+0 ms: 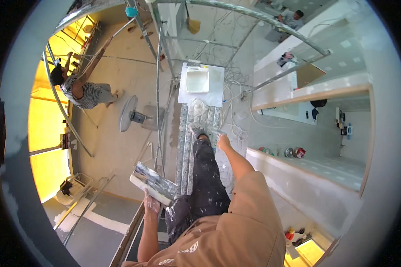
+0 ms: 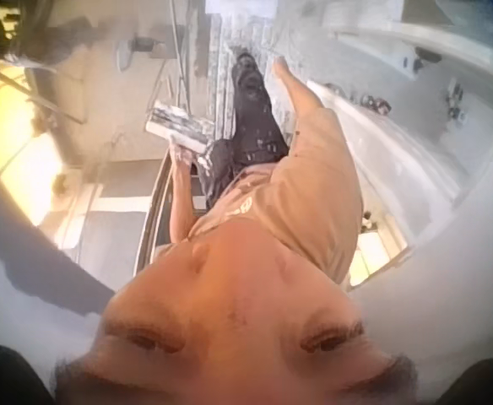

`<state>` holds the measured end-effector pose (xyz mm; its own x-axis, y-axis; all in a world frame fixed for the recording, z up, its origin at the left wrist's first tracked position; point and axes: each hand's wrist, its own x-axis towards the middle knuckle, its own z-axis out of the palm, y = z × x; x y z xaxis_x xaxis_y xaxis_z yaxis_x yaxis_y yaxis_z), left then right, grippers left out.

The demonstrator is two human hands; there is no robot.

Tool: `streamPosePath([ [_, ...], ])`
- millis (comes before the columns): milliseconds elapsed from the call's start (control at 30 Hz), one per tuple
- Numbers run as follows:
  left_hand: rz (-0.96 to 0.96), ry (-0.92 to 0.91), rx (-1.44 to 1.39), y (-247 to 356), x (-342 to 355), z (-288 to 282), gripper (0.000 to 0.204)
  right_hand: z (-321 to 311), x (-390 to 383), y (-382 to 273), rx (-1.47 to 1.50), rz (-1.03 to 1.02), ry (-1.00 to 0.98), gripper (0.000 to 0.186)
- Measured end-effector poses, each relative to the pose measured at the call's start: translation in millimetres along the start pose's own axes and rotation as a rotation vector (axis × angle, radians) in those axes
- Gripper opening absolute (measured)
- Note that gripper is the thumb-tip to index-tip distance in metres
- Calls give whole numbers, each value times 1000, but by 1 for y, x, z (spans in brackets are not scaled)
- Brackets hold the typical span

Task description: The person applies plaster to the joints and surfaces of a ceiling using a putty knife and a hawk. They spread the plaster in smooth strokes along the seams and across the drywall panels while standing on scaffolding.

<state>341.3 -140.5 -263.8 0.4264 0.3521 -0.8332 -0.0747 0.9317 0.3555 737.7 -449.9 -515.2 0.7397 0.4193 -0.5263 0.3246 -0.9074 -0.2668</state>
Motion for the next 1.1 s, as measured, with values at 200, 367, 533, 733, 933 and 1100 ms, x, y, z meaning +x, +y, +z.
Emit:
streamPosePath([
  [200, -23, -32, 116, 14, 94, 124, 63, -34, 212, -48, 115, -70, 186, 55],
  [367, -55, 28, 83, 2, 182, 138, 61, -60, 380, -67, 29, -72, 187, 28],
  [533, -28, 177, 118, -7, 226, 161, 59, -53, 504, -85, -55, -3, 158, 22],
  [733, -64, 261, 78, -19, 254, 153, 54, -15, 542, -73, -170, -60, 200, 20],
  [933, -24, 313, 136, 1, 275, 177, 51, 5, 467, -71, -127, -186, 42, 31],
  [1100, 23, 134, 217, -5, 333, 240, 47, -60, 449, -7, 265, -322, 199, 37],
])
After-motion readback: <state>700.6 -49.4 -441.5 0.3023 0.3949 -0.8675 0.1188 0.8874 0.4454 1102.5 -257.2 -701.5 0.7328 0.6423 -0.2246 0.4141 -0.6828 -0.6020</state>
